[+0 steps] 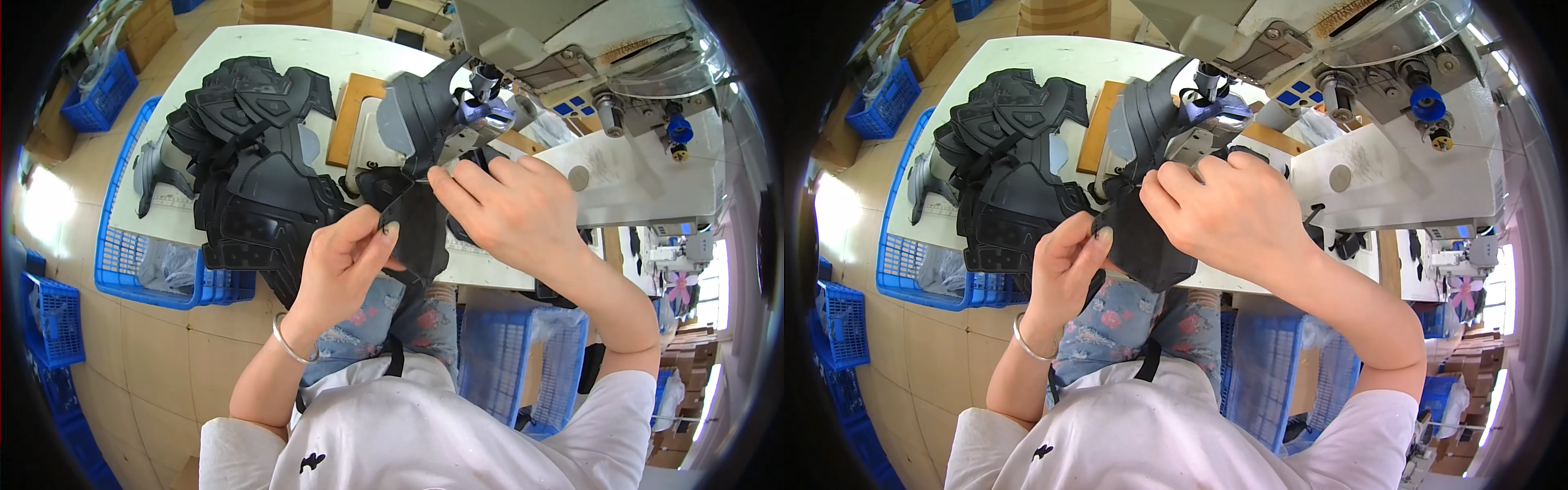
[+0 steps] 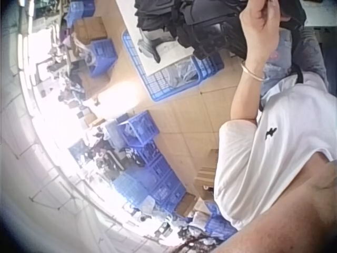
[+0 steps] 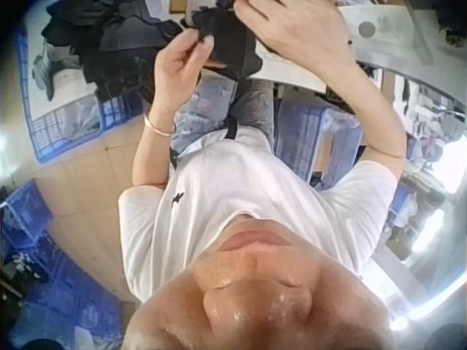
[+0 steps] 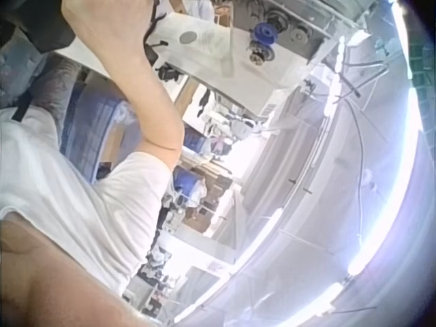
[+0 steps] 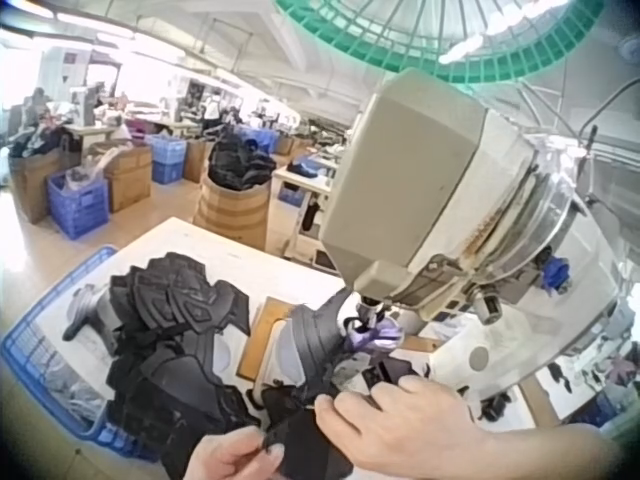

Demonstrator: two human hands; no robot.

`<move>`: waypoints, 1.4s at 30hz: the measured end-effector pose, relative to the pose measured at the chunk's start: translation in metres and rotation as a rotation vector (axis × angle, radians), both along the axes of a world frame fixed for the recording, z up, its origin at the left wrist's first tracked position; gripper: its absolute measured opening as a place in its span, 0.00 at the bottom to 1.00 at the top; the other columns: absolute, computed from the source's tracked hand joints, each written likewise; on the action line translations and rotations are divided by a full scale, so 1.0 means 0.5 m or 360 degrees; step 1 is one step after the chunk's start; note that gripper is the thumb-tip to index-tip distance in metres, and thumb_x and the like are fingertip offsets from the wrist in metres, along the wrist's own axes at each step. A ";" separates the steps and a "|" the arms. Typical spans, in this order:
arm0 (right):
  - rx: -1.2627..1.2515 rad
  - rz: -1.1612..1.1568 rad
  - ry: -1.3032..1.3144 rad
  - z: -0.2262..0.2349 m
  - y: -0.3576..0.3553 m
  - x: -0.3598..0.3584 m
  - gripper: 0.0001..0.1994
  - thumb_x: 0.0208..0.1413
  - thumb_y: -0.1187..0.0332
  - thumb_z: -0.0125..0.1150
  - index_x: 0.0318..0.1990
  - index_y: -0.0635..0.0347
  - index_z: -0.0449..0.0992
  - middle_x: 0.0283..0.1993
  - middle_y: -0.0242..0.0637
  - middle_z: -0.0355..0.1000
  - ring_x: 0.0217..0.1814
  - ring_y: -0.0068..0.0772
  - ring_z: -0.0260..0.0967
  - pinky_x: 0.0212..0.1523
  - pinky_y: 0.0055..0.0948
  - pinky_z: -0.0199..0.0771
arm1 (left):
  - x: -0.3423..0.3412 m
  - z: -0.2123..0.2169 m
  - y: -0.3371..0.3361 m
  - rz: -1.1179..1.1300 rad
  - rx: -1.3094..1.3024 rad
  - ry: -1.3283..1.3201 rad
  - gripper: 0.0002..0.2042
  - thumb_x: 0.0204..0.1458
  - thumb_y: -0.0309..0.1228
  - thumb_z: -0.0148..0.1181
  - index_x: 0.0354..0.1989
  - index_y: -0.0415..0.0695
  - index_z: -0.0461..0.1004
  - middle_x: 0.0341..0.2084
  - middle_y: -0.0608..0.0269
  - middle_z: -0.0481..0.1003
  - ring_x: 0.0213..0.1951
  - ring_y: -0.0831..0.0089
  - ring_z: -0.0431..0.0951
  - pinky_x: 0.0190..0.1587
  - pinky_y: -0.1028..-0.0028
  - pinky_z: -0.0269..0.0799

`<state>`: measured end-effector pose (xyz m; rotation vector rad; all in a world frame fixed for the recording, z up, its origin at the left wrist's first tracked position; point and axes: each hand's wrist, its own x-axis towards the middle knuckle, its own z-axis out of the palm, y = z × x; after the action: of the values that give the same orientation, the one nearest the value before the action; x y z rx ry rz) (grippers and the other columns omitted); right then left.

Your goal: Trim and inspect black foam shoe components at a sewing workstation.

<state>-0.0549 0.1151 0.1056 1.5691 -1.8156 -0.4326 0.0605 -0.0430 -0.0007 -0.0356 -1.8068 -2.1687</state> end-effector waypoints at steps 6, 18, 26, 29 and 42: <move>-0.0206 -0.0032 -0.0293 0.019 0.020 -0.001 0.09 0.42 0.66 0.64 0.35 0.45 0.79 0.24 0.19 0.62 0.20 0.19 0.62 0.23 0.22 0.61 | 0.029 -0.026 -0.011 -0.0043 0.0128 0.0040 0.11 0.61 0.21 0.52 0.25 0.36 0.63 0.21 0.72 0.61 0.26 0.88 0.68 0.29 0.80 0.77; -0.0131 -0.0054 -0.0117 -0.005 0.016 0.008 0.14 0.41 0.61 0.69 0.39 0.45 0.80 0.24 0.21 0.62 0.20 0.19 0.61 0.20 0.22 0.57 | 0.021 -0.033 -0.006 -0.0004 0.0134 0.0037 0.16 0.62 0.25 0.52 0.23 0.40 0.56 0.18 0.73 0.56 0.24 0.88 0.59 0.29 0.78 0.77; -0.0154 0.0044 0.0069 -0.018 0.007 0.013 0.12 0.42 0.63 0.68 0.38 0.47 0.81 0.23 0.20 0.61 0.19 0.21 0.56 0.20 0.23 0.53 | 0.027 -0.025 0.002 -0.0066 0.0276 0.0026 0.11 0.63 0.25 0.51 0.27 0.37 0.66 0.23 0.71 0.67 0.27 0.87 0.70 0.31 0.82 0.75; -0.0134 0.0023 -0.0057 -0.006 0.015 0.023 0.11 0.43 0.64 0.66 0.37 0.47 0.81 0.24 0.20 0.63 0.19 0.19 0.58 0.21 0.22 0.54 | 0.042 -0.034 -0.015 -0.0051 0.0131 -0.0021 0.10 0.63 0.26 0.51 0.27 0.39 0.66 0.24 0.71 0.69 0.27 0.87 0.70 0.32 0.81 0.75; -0.0238 -0.0045 -0.0203 -0.022 0.020 0.014 0.16 0.39 0.62 0.71 0.40 0.48 0.80 0.24 0.22 0.63 0.21 0.19 0.63 0.20 0.22 0.58 | 0.034 -0.050 -0.011 -0.0113 0.0537 -0.0019 0.11 0.62 0.25 0.52 0.26 0.40 0.64 0.23 0.74 0.64 0.27 0.89 0.68 0.32 0.81 0.77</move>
<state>-0.0477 0.1252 0.0948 1.4992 -1.9209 -0.2082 0.0776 -0.0483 -0.0256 -0.0103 -1.4422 -2.4988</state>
